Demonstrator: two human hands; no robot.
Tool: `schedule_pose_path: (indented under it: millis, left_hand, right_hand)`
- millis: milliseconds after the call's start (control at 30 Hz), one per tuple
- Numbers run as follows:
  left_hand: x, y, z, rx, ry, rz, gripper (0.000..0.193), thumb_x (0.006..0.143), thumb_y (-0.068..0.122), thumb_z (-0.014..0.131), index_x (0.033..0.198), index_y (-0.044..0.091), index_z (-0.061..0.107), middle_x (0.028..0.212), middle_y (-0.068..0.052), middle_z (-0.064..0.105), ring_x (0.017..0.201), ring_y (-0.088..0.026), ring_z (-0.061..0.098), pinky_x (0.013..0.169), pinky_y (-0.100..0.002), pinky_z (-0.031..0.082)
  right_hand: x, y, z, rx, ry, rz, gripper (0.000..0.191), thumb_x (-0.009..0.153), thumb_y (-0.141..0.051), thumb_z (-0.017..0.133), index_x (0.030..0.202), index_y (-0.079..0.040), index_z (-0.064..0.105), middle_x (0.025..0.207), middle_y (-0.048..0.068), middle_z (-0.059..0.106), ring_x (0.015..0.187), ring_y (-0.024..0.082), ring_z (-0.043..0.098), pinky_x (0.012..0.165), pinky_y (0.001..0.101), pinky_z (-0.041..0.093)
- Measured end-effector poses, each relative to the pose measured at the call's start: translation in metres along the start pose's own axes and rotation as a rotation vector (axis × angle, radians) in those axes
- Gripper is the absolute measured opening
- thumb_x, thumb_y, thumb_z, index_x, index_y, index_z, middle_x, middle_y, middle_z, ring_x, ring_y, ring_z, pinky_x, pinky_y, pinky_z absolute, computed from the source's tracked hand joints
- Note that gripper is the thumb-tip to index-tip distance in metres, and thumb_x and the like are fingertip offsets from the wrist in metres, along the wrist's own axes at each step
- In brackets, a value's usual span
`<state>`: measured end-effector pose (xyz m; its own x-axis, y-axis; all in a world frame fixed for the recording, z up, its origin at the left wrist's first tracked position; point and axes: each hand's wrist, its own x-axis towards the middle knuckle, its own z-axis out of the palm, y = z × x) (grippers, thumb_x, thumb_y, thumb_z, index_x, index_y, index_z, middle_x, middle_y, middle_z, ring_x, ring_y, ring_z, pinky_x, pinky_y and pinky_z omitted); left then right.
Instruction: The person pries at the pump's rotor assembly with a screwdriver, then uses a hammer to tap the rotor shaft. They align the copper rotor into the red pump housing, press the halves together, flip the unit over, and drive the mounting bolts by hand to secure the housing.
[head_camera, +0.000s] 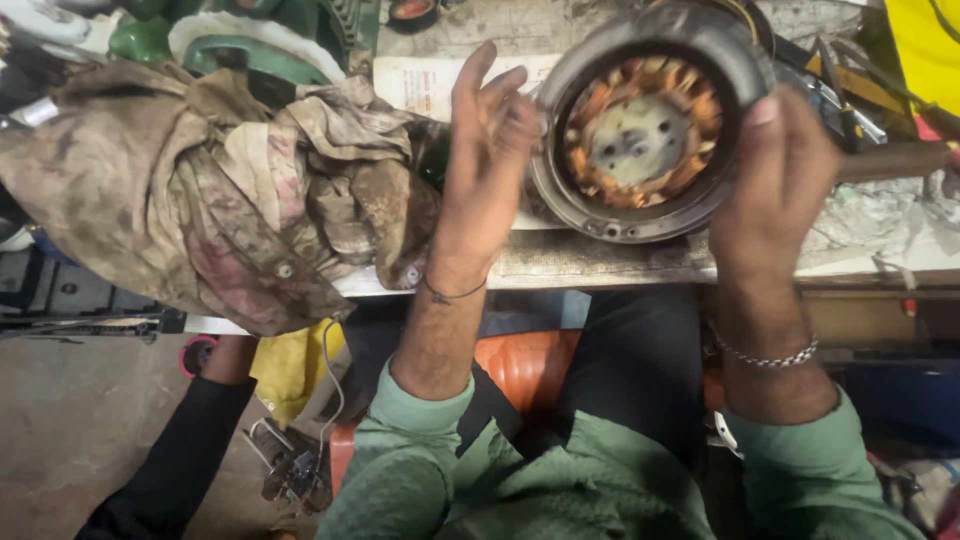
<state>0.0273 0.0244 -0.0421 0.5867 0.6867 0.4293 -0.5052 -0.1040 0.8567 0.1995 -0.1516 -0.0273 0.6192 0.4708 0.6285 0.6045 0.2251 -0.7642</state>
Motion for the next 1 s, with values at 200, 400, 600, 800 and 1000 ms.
schedule_pose_path:
  millis: [200, 400, 600, 800, 1000]
  left_hand:
    - [-0.001, -0.014, 0.010, -0.745, -0.223, -0.433, 0.099, 0.117, 0.072, 0.034, 0.156, -0.018, 0.037, 0.147, -0.034, 0.057, 0.132, -0.042, 0.059, 0.119, -0.052, 0.052]
    - [-0.010, -0.036, 0.038, -1.354, -0.903, -0.703, 0.094, 0.102, 0.079, 0.037, 0.156, 0.003, 0.039, 0.150, -0.035, 0.051, 0.128, -0.052, 0.058, 0.099, -0.055, 0.058]
    - [-0.010, -0.027, 0.041, -1.358, -0.522, -0.617, 0.091, 0.104, 0.078, 0.039, 0.154, 0.002, 0.033, 0.151, -0.036, 0.042, 0.119, -0.051, 0.059, 0.083, -0.055, 0.060]
    - [-0.007, -0.008, 0.029, -1.375, -0.283, -0.434, 0.098, 0.099, 0.087, 0.045, 0.155, 0.008, 0.034, 0.157, -0.031, 0.037, 0.117, -0.040, 0.059, 0.082, -0.054, 0.059]
    - [-0.011, -0.015, 0.026, -1.492, -0.380, -0.421, 0.096, 0.097, 0.086, 0.046, 0.156, 0.011, 0.037, 0.159, -0.022, 0.037, 0.128, -0.036, 0.057, 0.079, -0.039, 0.055]
  right_hand:
    - [0.010, -0.019, -0.001, 0.357, -0.003, 0.116, 0.028, 0.124, -0.018, 0.048, 0.121, 0.006, 0.062, 0.106, 0.005, 0.062, 0.096, 0.013, 0.055, 0.091, 0.0261, 0.048]
    - [0.031, -0.016, 0.003, 0.462, -0.288, 0.277, 0.033, 0.123, -0.026, 0.047, 0.102, -0.003, 0.055, 0.092, 0.001, 0.056, 0.076, 0.007, 0.050, 0.067, 0.0205, 0.043]
    - [0.058, -0.018, -0.024, -0.050, -0.436, -0.063, 0.037, 0.120, -0.029, 0.045, 0.137, 0.000, 0.062, 0.115, 0.009, 0.069, 0.105, 0.013, 0.067, 0.092, 0.0256, 0.056]
    - [0.054, -0.007, -0.082, -1.054, -0.682, -0.249, 0.044, 0.094, -0.030, 0.074, 0.130, -0.005, 0.072, 0.107, 0.019, 0.073, 0.095, 0.034, 0.069, 0.087, 0.0452, 0.055]
    - [0.039, 0.030, -0.099, -1.194, -0.749, -0.327, 0.056, 0.084, -0.047, 0.077, 0.128, -0.014, 0.074, 0.106, 0.013, 0.073, 0.105, 0.034, 0.069, 0.096, 0.0483, 0.052]
